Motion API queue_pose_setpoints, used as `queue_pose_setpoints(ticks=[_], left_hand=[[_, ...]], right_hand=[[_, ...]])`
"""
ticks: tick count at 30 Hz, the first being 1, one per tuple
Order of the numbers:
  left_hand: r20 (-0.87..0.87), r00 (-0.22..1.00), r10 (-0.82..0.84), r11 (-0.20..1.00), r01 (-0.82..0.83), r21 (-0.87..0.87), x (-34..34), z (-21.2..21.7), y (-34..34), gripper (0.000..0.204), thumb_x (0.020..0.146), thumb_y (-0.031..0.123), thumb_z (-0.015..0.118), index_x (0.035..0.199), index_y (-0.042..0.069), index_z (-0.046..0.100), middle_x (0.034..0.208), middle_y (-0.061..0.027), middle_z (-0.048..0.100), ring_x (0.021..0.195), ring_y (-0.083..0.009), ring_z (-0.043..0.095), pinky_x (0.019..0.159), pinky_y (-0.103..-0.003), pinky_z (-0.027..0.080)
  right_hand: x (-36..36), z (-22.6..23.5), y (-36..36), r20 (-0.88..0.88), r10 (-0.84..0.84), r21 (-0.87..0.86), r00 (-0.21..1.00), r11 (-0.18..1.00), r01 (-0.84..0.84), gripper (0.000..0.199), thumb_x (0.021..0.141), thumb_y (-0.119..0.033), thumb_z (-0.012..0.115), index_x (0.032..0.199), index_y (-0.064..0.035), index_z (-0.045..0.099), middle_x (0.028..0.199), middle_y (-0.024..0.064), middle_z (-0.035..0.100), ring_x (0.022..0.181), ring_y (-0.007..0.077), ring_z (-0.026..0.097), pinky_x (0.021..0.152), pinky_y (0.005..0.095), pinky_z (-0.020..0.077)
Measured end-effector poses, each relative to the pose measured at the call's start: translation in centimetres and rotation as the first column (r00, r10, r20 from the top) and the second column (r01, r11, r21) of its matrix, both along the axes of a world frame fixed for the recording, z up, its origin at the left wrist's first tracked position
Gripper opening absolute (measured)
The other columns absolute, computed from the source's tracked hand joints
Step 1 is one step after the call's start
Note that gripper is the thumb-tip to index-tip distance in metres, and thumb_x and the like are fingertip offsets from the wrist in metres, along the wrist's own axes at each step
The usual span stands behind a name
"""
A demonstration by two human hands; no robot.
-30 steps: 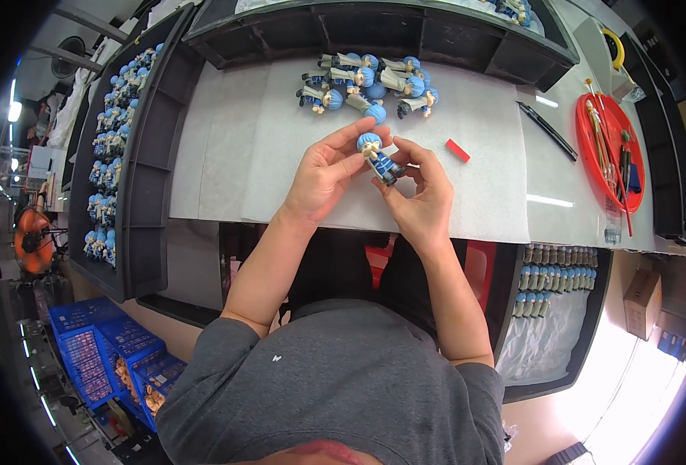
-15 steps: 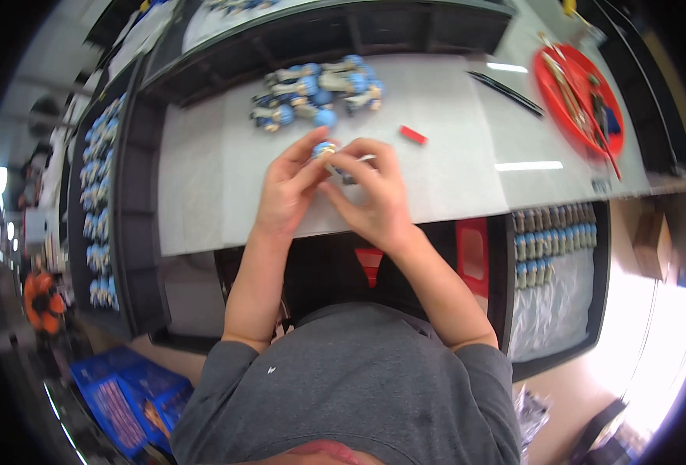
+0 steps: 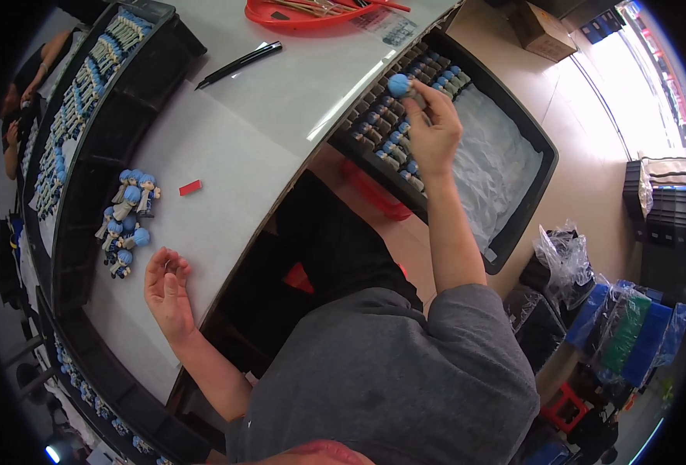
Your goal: The person assembles toy figurines by hand, attaching blue hair pieces to the body parts of the figurines at a workbench.
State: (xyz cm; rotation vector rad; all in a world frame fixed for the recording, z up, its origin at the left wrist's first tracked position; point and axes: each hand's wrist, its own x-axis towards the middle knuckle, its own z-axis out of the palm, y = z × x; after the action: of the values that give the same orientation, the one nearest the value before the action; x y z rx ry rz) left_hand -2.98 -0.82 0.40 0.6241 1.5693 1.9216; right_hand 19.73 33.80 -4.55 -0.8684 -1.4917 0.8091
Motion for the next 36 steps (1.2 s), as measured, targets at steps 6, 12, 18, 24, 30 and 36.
queue_pose_setpoints(ticks=[6, 12, 18, 24, 30, 36], left_hand=[[0.003, 1.0, 0.021, 0.999, -0.021, -0.047, -0.2, 0.2, 0.3, 0.04, 0.082, 0.009, 0.061, 0.117, -0.003, 0.047, 0.105, -0.0092, 0.054, 0.09, -0.0154, 0.054, 0.081, -0.027, 0.045], [0.02, 0.995, 0.093, 0.994, -0.092, -0.066, -0.6, 0.2, 0.3, 0.038, 0.082, 0.007, 0.06, 0.117, -0.003, 0.047, 0.104, -0.0091, 0.054, 0.089, -0.0151, 0.054, 0.08, -0.027, 0.046], [0.079, 0.992, 0.097, 0.995, -0.094, -0.035, -0.1, 0.4, -0.2, 0.033, 0.081, -0.002, 0.056, 0.113, -0.004, 0.05, 0.101, -0.0089, 0.055, 0.087, -0.0147, 0.056, 0.079, -0.027, 0.047], [0.1, 0.994, 0.032, 0.999, -0.029, -0.029, 0.5, 0.6, 1.0, 0.03, 0.08, -0.002, 0.059, 0.109, -0.003, 0.053, 0.098, -0.0069, 0.055, 0.087, -0.0128, 0.055, 0.078, -0.025, 0.046], [-0.624, 0.779, 0.072, 0.893, -0.329, -0.308, 0.2, 3.8, -1.2, 0.023, 0.076, 0.0, 0.06, 0.099, 0.0, 0.059, 0.102, -0.0081, 0.057, 0.091, -0.017, 0.055, 0.079, -0.027, 0.044], [-0.935, 0.336, -0.112, 0.64, -0.695, -0.326, -6.5, 4.2, -2.9, 0.037, 0.08, 0.014, 0.061, 0.114, 0.003, 0.053, 0.115, -0.0103, 0.052, 0.111, -0.0255, 0.047, 0.091, -0.035, 0.037]], right_hand=[[11.3, -12.6, 7.3, 0.568, -0.252, -0.2, 0.783, 0.881, 0.429, 0.027, 0.07, -0.016, 0.069, 0.097, -0.0111, 0.067, 0.077, 0.0059, 0.063, 0.069, 0.0145, 0.058, 0.066, 0.0276, 0.0462], [10.5, -14.0, 7.6, 0.705, -0.216, -0.164, 0.676, 0.877, 0.451, 0.024, 0.072, -0.019, 0.067, 0.096, -0.0125, 0.067, 0.081, 0.0089, 0.064, 0.07, 0.0198, 0.059, 0.069, 0.0311, 0.0463], [11.6, -16.9, 8.3, 0.749, -0.104, -0.12, 0.655, 0.95, 0.288, 0.028, 0.077, -0.028, 0.061, 0.095, -0.0058, 0.061, 0.088, 0.0112, 0.064, 0.081, 0.0247, 0.061, 0.073, 0.0328, 0.0456], [15.8, -15.9, 9.9, 0.834, 0.013, -0.226, 0.552, 0.92, 0.32, 0.038, 0.079, -0.037, 0.058, 0.101, -0.0056, 0.06, 0.092, 0.0169, 0.06, 0.088, 0.0299, 0.057, 0.079, 0.0366, 0.0436], [10.0, -11.4, 6.7, 0.616, -0.298, 0.023, 0.729, 0.932, 0.362, 0.03, 0.087, -0.026, 0.048, 0.104, -0.0036, 0.059, 0.087, 0.0135, 0.065, 0.079, 0.0246, 0.062, 0.075, 0.0318, 0.0456], [8.7, -3.5, 2.3, 0.017, -0.134, -0.338, 0.991, 0.932, 0.132, 0.041, 0.093, -0.031, 0.041, 0.08, 0.0028, 0.061, 0.046, -0.0018, 0.041, 0.04, 0.0063, 0.039, 0.041, 0.0217, 0.0309]])
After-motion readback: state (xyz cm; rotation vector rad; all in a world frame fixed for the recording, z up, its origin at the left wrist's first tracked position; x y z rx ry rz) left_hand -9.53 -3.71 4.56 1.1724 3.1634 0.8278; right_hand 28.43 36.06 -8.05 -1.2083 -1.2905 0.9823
